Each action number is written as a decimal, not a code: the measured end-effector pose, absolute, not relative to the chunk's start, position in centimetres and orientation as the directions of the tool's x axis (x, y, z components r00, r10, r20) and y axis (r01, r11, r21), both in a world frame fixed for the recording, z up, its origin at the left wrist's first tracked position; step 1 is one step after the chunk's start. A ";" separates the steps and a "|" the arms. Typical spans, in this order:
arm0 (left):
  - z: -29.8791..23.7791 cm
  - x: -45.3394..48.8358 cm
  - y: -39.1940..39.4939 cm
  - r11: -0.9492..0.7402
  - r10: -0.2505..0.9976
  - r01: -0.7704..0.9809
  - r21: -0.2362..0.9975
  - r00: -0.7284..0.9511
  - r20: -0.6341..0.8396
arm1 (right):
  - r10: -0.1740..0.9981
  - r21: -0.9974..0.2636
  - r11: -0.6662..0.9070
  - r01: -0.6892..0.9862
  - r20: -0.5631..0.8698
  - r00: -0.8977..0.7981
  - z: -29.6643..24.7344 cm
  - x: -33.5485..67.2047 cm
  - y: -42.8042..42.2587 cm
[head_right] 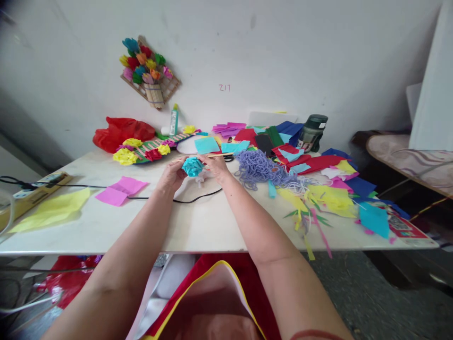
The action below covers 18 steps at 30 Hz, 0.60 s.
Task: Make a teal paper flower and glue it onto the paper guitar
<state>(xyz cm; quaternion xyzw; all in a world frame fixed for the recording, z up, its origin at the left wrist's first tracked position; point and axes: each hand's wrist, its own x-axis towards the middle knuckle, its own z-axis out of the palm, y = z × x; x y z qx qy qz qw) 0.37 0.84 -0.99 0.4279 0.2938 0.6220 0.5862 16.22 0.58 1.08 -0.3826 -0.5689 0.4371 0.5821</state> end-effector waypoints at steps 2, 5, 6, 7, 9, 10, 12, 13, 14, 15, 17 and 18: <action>-1.0 0.4 0.8 -0.108 0.985 -0.485 0.868 0.067 0.160 | 0.943 -0.940 0.330 -0.084 0.333 -0.020 1.0 16.2 0.7; -0.9 0.4 0.8 -0.060 0.989 -0.496 0.866 0.085 0.118 | 0.942 -0.938 0.334 -0.092 0.336 -0.012 0.8 16.2 0.8; -0.9 0.4 0.8 -0.046 0.991 -0.503 0.863 0.088 0.104 | 0.940 -0.937 0.337 -0.089 0.340 -0.013 0.7 16.1 0.9; -0.8 0.4 0.8 -0.032 0.992 -0.513 0.858 0.089 0.090 | 0.938 -0.935 0.344 -0.086 0.346 -0.016 0.6 16.1 1.0; -0.7 0.4 0.7 -0.009 0.994 -0.540 0.842 0.086 0.065 | 0.928 -0.925 0.369 -0.095 0.372 -0.021 0.4 16.1 1.2; -0.6 0.4 0.6 0.003 0.995 -0.554 0.832 0.086 0.053 | 0.920 -0.916 0.386 -0.107 0.390 -0.026 0.3 16.1 1.4; -0.4 0.3 0.4 0.033 0.993 -0.578 0.815 0.108 0.036 | 0.906 -0.901 0.413 -0.135 0.422 -0.044 0.2 16.1 1.6; -0.2 0.3 0.2 0.049 0.991 -0.586 0.809 0.130 0.034 | 0.901 -0.896 0.419 -0.147 0.430 -0.055 0.1 16.2 1.7; -0.1 0.2 0.0 0.067 0.987 -0.593 0.803 0.157 0.034 | 0.899 -0.894 0.421 -0.155 0.434 -0.064 0.1 16.2 1.7; 0.0 0.2 -0.1 0.083 0.982 -0.598 0.797 0.184 0.035 | 0.898 -0.893 0.421 -0.160 0.435 -0.067 0.2 16.3 1.7; 0.3 0.3 -0.5 0.103 0.975 -0.605 0.789 0.217 0.039 | 0.895 -0.888 0.427 -0.173 0.442 -0.057 0.3 16.5 1.7; 0.4 0.4 -0.7 0.107 0.975 -0.607 0.787 0.220 0.038 | 0.892 -0.882 0.435 -0.181 0.450 -0.049 0.4 16.5 1.6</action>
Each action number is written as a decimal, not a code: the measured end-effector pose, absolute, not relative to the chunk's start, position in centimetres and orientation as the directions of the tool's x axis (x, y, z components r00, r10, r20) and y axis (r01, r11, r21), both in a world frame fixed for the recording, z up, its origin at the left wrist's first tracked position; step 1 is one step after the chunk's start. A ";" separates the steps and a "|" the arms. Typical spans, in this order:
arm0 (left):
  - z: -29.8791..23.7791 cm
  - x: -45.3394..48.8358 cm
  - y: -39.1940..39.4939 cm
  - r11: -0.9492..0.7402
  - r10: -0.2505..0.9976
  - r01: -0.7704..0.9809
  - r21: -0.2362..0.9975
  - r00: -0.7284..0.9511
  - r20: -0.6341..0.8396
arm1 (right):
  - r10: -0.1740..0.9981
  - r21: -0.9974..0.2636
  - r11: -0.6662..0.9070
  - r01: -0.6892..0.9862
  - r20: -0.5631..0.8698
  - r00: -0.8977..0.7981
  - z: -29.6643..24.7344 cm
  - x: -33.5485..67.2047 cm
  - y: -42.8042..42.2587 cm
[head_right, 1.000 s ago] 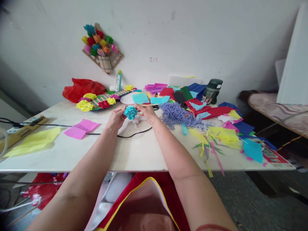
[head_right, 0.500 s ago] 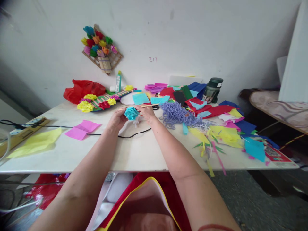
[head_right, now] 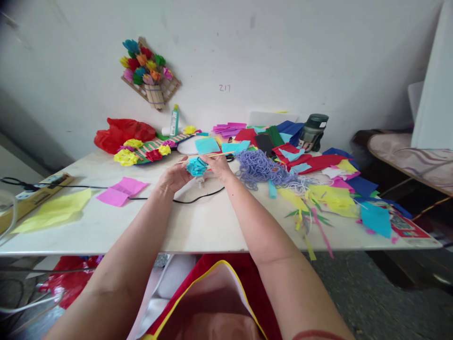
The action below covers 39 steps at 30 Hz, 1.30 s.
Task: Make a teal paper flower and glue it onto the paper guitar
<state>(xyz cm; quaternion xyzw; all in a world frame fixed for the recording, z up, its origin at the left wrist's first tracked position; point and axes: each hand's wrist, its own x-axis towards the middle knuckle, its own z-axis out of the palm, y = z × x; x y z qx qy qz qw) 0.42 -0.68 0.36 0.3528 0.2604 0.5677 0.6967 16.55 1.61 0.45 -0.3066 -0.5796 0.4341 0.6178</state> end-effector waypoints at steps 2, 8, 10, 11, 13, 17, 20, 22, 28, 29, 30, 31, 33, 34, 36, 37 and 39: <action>0.5 0.7 -0.9 0.102 0.978 -0.607 0.788 0.206 0.031 | 0.884 -0.872 0.451 -0.191 0.466 -0.038 0.6 16.6 1.5; 0.5 1.3 -1.1 0.096 0.988 -0.600 0.794 0.154 -0.003 | 0.882 -0.877 0.450 -0.168 0.466 -0.073 0.7 16.8 1.5; 0.4 1.5 -1.1 0.097 0.988 -0.611 0.786 0.155 -0.001 | 0.879 -0.875 0.452 -0.175 0.470 -0.080 0.7 16.8 1.5; 0.4 1.6 -1.1 0.097 0.988 -0.623 0.776 0.152 -0.001 | 0.875 -0.872 0.456 -0.178 0.476 -0.087 0.7 16.9 1.4; 0.5 1.8 -1.0 0.089 0.992 -0.658 0.748 0.128 -0.005 | 0.867 -0.869 0.464 -0.173 0.486 -0.113 0.7 16.9 1.3; 0.6 2.1 -0.9 0.046 0.998 -0.697 0.715 0.070 0.004 | 0.863 -0.874 0.466 -0.139 0.483 -0.144 0.8 16.9 1.1; 0.6 1.9 -0.9 -0.008 0.996 -0.673 0.740 0.060 0.065 | 0.870 -0.878 0.458 -0.139 0.475 -0.132 0.8 16.9 1.0; 0.5 1.7 -0.9 -0.053 0.989 -0.647 0.761 0.071 0.129 | 0.870 -0.875 0.459 -0.154 0.478 -0.124 0.9 16.9 0.9; -0.2 1.4 -0.2 -0.154 0.966 -0.606 0.781 0.073 0.247 | 0.875 -0.866 0.454 -0.212 0.478 -0.077 1.0 16.8 0.7; -0.3 1.3 -0.1 -0.170 0.963 -0.603 0.779 0.067 0.262 | 0.879 -0.868 0.448 -0.216 0.472 -0.073 1.0 16.8 0.7; -0.4 1.3 0.0 -0.185 0.959 -0.601 0.777 0.061 0.276 | 0.883 -0.871 0.441 -0.217 0.465 -0.069 1.0 16.8 0.7; -0.4 1.2 0.1 -0.200 0.955 -0.600 0.774 0.056 0.290 | 0.886 -0.874 0.436 -0.216 0.458 -0.064 1.0 16.7 0.7; -0.5 1.0 0.2 -0.227 0.948 -0.595 0.771 0.045 0.314 | 0.891 -0.875 0.434 -0.215 0.452 -0.042 1.0 16.7 0.8; -0.6 0.9 0.3 -0.241 0.945 -0.589 0.771 0.039 0.325 | 0.892 -0.873 0.436 -0.217 0.452 -0.028 0.9 16.7 0.8; -0.7 0.7 0.5 -0.266 0.939 -0.572 0.776 0.029 0.343 | 0.891 -0.869 0.441 -0.225 0.453 -0.003 0.9 16.8 0.9; -0.7 0.6 0.6 -0.275 0.936 -0.563 0.780 0.027 0.350 | 0.892 -0.868 0.442 -0.228 0.452 0.009 0.9 16.8 0.9; -0.8 0.4 0.7 -0.284 0.935 -0.553 0.783 0.023 0.355 | 0.899 -0.873 0.432 -0.226 0.436 0.037 0.9 16.8 0.9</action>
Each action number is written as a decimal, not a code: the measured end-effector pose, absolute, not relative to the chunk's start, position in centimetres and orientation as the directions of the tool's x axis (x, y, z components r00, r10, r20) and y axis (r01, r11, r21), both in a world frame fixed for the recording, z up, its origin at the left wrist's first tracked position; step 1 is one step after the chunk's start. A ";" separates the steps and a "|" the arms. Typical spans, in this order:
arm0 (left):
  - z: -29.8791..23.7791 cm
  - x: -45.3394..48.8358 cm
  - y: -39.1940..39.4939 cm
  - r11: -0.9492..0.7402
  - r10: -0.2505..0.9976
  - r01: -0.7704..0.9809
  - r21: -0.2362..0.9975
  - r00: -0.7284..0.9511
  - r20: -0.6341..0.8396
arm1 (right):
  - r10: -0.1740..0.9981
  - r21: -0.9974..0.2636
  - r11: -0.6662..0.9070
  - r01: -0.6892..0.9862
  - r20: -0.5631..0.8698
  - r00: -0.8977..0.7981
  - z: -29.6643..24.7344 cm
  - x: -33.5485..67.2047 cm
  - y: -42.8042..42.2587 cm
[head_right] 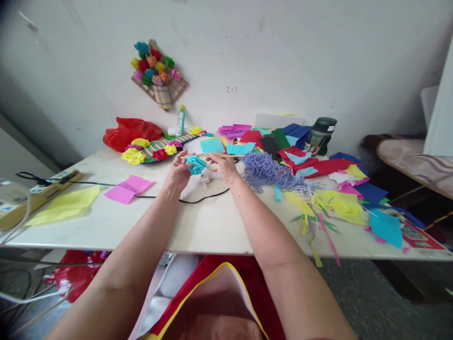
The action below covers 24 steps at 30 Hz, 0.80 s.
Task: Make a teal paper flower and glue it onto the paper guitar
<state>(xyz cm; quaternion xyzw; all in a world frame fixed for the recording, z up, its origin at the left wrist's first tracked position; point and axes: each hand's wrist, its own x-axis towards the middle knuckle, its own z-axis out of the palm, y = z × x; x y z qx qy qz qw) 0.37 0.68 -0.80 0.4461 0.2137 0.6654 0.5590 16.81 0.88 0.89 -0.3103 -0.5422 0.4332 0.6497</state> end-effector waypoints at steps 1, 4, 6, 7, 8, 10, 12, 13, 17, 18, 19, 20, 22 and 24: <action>-0.8 0.3 0.7 -0.285 0.935 -0.553 0.783 0.020 0.354 | 0.904 -0.877 0.425 -0.225 0.425 0.055 0.9 16.9 0.9; -1.0 0.1 0.8 -0.285 0.937 -0.550 0.785 0.013 0.349 | 0.914 -0.885 0.406 -0.230 0.393 0.102 0.9 17.2 1.0; -1.1 0.1 0.9 -0.286 0.938 -0.530 0.798 0.014 0.346 | 0.918 -0.889 0.395 -0.232 0.375 0.128 0.8 17.5 1.1; -1.1 0.0 0.9 -0.288 0.939 -0.517 0.806 0.014 0.344 | 0.920 -0.891 0.391 -0.233 0.367 0.140 0.7 17.7 1.3; -1.2 0.0 0.9 -0.289 0.939 -0.504 0.814 0.013 0.342 | 0.921 -0.892 0.387 -0.234 0.360 0.153 0.7 17.9 1.4; -1.3 0.0 1.0 -0.293 0.941 -0.478 0.828 0.011 0.339 | 0.920 -0.888 0.387 -0.248 0.352 0.173 0.5 18.2 1.6; -1.4 0.0 1.0 -0.295 0.942 -0.458 0.838 0.008 0.336 | 0.921 -0.883 0.383 -0.273 0.343 0.182 0.5 18.4 1.8; -1.4 0.0 1.0 -0.296 0.942 -0.451 0.842 0.006 0.335 | 0.923 -0.881 0.378 -0.284 0.337 0.185 0.4 18.5 1.9; -1.4 0.1 1.0 -0.301 0.943 -0.444 0.844 -0.009 0.332 | 0.925 -0.883 0.370 -0.290 0.323 0.199 0.5 18.5 1.9; -1.4 0.1 1.0 -0.302 0.943 -0.446 0.843 -0.012 0.332 | 0.924 -0.882 0.374 -0.288 0.326 0.200 0.4 18.5 2.0; -1.4 0.1 0.9 -0.303 0.943 -0.447 0.842 -0.015 0.332 | 0.923 -0.881 0.377 -0.286 0.331 0.198 0.4 18.6 2.0; -1.4 0.2 0.9 -0.305 0.943 -0.446 0.842 -0.018 0.332 | 0.922 -0.880 0.380 -0.286 0.336 0.192 0.4 18.6 2.0; -1.4 0.2 0.9 -0.306 0.944 -0.438 0.845 -0.022 0.330 | 0.922 -0.879 0.382 -0.283 0.345 0.175 0.2 18.7 2.1; -1.4 0.2 0.9 -0.304 0.945 -0.434 0.848 -0.024 0.326 | 0.925 -0.882 0.379 -0.282 0.349 0.152 0.2 18.9 2.2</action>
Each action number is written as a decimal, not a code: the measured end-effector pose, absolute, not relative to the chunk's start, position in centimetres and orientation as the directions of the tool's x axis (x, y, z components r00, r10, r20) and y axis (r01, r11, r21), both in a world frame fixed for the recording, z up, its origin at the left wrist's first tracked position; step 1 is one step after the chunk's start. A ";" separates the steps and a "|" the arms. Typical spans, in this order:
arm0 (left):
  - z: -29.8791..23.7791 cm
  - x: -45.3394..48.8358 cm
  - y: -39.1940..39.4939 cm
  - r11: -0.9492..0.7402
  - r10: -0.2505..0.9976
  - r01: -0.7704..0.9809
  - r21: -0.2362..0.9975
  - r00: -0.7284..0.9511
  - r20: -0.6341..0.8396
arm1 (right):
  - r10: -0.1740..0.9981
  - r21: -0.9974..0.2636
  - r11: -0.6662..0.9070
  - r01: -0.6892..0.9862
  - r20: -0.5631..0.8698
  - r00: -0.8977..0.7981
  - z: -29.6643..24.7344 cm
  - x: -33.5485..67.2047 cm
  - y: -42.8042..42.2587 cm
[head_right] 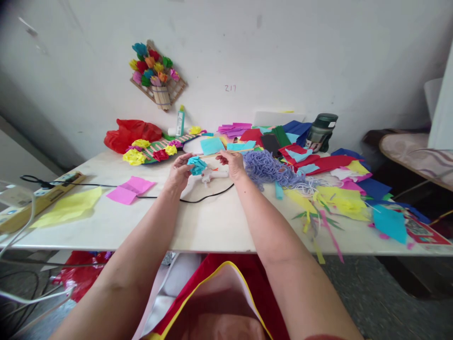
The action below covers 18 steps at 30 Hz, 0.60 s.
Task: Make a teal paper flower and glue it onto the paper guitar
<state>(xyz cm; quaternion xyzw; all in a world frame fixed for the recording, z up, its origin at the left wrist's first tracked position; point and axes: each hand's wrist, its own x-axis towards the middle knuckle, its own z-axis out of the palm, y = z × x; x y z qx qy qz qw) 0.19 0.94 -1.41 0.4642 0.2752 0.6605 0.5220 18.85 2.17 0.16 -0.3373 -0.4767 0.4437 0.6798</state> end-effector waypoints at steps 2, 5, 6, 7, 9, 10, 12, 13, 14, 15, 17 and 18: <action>-1.4 0.2 0.9 -0.294 0.948 -0.443 0.847 -0.022 0.317 | 0.928 -0.884 0.372 -0.282 0.351 0.123 0.1 19.0 2.2; -1.4 0.2 1.0 -0.282 0.951 -0.463 0.840 -0.020 0.309 | 0.930 -0.889 0.367 -0.273 0.359 0.080 0.2 19.3 2.1; -1.4 0.2 1.0 -0.281 0.951 -0.468 0.838 -0.019 0.308 | 0.929 -0.890 0.369 -0.269 0.364 0.069 0.2 19.4 2.1; -1.4 0.2 1.0 -0.282 0.951 -0.472 0.836 -0.019 0.310 | 0.927 -0.889 0.372 -0.269 0.370 0.057 0.3 19.5 2.1; -1.4 0.2 1.0 -0.288 0.948 -0.477 0.830 -0.019 0.318 | 0.923 -0.884 0.376 -0.278 0.383 0.033 0.4 19.6 2.1; -1.4 0.3 1.0 -0.293 0.946 -0.480 0.827 -0.021 0.323 | 0.921 -0.880 0.378 -0.286 0.389 0.022 0.4 19.6 2.1; -1.4 0.3 1.0 -0.307 0.941 -0.484 0.819 -0.024 0.338 | 0.918 -0.876 0.380 -0.296 0.398 0.001 0.5 19.7 2.0; -1.4 0.3 1.0 -0.313 0.938 -0.487 0.815 -0.024 0.346 | 0.917 -0.877 0.380 -0.296 0.400 -0.008 0.6 19.8 2.0; -1.3 0.4 1.0 -0.318 0.935 -0.491 0.811 -0.023 0.353 | 0.916 -0.879 0.378 -0.291 0.400 -0.018 0.6 19.9 1.9; -1.3 0.4 0.9 -0.321 0.934 -0.496 0.807 -0.021 0.358 | 0.916 -0.882 0.376 -0.284 0.400 -0.029 0.7 20.0 1.9; -1.3 0.4 0.9 -0.316 0.934 -0.512 0.799 -0.019 0.358 | 0.916 -0.889 0.372 -0.266 0.399 -0.051 0.8 20.2 1.9; -1.3 0.4 0.9 -0.309 0.936 -0.519 0.797 -0.016 0.353 | 0.915 -0.892 0.371 -0.258 0.399 -0.064 0.8 20.4 1.9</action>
